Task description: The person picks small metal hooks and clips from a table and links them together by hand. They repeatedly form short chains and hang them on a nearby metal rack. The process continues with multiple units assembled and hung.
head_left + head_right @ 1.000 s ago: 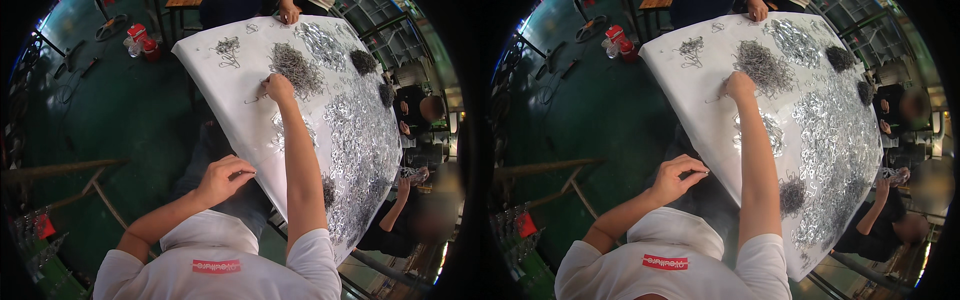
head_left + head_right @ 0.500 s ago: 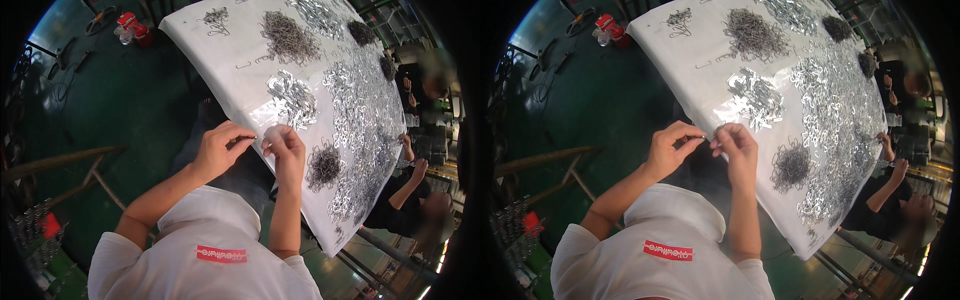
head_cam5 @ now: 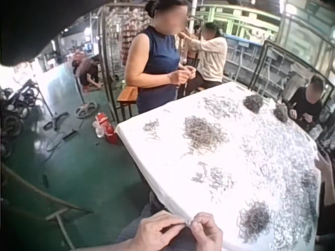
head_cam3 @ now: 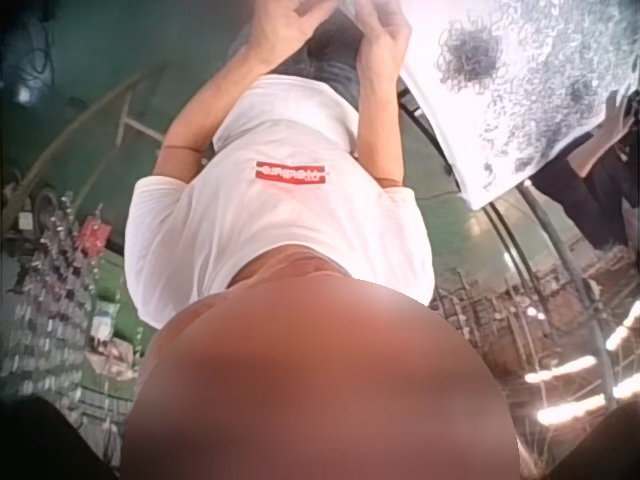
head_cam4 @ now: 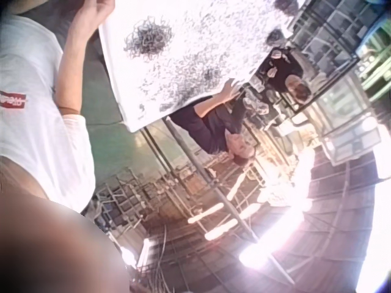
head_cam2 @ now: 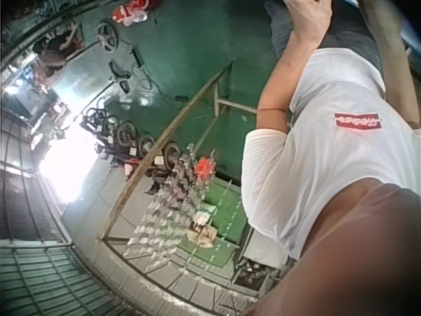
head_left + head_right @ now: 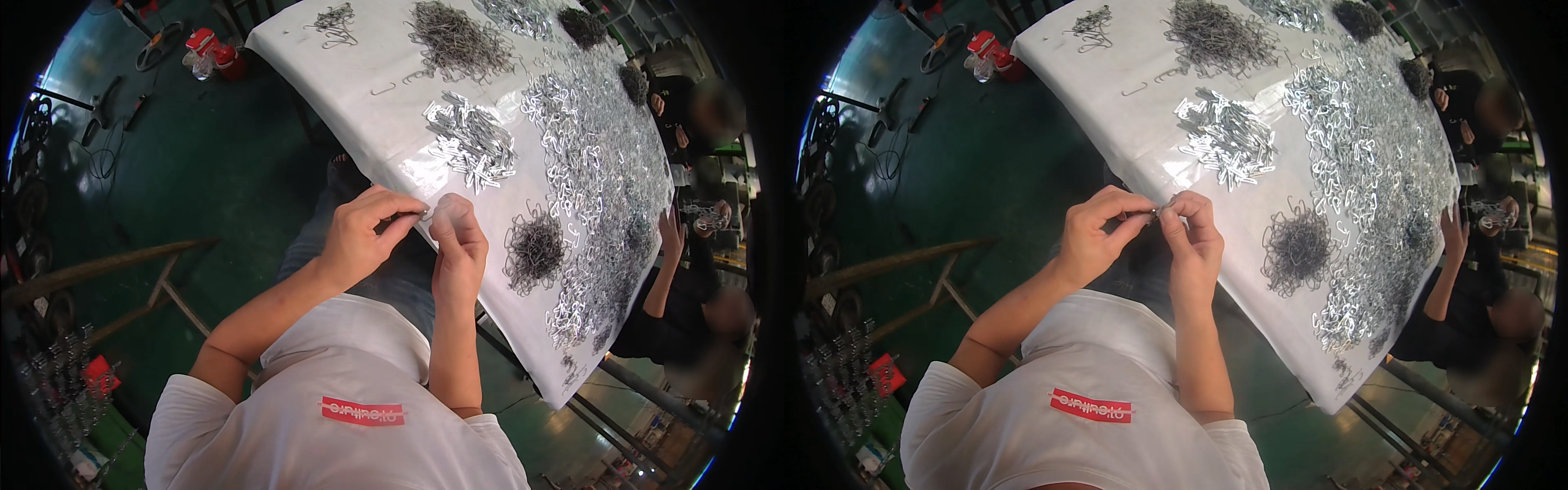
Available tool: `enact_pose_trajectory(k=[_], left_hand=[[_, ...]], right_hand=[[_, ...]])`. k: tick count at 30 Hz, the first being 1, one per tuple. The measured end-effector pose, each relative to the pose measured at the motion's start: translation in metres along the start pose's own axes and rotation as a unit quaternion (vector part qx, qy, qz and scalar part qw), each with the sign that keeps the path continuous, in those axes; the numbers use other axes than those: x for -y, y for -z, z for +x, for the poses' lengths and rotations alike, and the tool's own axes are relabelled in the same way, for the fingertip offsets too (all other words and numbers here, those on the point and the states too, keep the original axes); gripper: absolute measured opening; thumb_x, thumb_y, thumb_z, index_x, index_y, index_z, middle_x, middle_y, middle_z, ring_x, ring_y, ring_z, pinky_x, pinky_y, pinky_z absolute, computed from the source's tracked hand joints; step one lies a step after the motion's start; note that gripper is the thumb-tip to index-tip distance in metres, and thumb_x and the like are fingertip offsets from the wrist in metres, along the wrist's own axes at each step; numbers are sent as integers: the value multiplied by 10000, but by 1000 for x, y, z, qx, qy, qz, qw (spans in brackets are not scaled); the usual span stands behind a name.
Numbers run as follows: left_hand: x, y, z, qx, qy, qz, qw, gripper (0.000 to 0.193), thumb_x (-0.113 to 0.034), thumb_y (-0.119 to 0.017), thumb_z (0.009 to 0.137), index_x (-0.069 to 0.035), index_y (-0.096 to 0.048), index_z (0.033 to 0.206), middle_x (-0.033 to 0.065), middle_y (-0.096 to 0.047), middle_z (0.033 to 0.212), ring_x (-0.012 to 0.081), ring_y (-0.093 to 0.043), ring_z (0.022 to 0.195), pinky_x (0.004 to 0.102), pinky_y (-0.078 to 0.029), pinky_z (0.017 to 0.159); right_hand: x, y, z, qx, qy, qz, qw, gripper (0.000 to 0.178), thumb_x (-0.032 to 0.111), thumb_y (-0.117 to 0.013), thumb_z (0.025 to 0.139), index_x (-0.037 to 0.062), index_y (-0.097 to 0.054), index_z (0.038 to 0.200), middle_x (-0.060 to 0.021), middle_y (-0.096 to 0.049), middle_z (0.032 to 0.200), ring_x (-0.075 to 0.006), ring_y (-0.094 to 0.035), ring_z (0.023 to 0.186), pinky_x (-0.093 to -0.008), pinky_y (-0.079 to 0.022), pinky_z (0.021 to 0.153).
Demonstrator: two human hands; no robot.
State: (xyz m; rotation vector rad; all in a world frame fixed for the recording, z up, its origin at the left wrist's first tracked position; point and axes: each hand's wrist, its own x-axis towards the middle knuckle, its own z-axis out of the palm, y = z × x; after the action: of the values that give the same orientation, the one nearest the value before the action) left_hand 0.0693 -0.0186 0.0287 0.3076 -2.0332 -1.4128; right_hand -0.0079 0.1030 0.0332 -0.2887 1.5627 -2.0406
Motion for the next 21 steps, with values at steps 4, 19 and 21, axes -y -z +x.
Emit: enact_pose_trajectory(k=[4, 19, 21], left_hand=[[2, -5, -1, 3, 11, -21, 1000, 253, 46, -707, 764, -41, -693, 1002, 78, -692, 898, 184, -646, 781, 283, -526, 644], [131, -57, 158, 171, -103, 303, 932, 122, -181, -691, 786, -107, -727, 876, 19, -661, 919, 234, -569, 952, 353, -470, 844], [132, -58, 160, 181, -118, 320, 922, 127, -187, -695, 782, -109, -726, 877, 17, -659, 928, 225, -568, 965, 354, -473, 834]], right_hand=[[-4, 0, 0, -20, 82, -39, 996, 57, 44, -633, 889, 26, -592, 924, -27, -491, 1057, -101, -491, 915, -245, -413, 812], [-12, 12, -5, -25, 133, -114, 984, 72, 26, -658, 858, 34, -614, 914, -53, -501, 1033, -104, -469, 821, -228, -416, 725], [-13, 11, -6, -26, 132, -109, 985, 59, 29, -656, 859, 37, -615, 900, -51, -506, 1027, -99, -474, 820, -222, -410, 693]])
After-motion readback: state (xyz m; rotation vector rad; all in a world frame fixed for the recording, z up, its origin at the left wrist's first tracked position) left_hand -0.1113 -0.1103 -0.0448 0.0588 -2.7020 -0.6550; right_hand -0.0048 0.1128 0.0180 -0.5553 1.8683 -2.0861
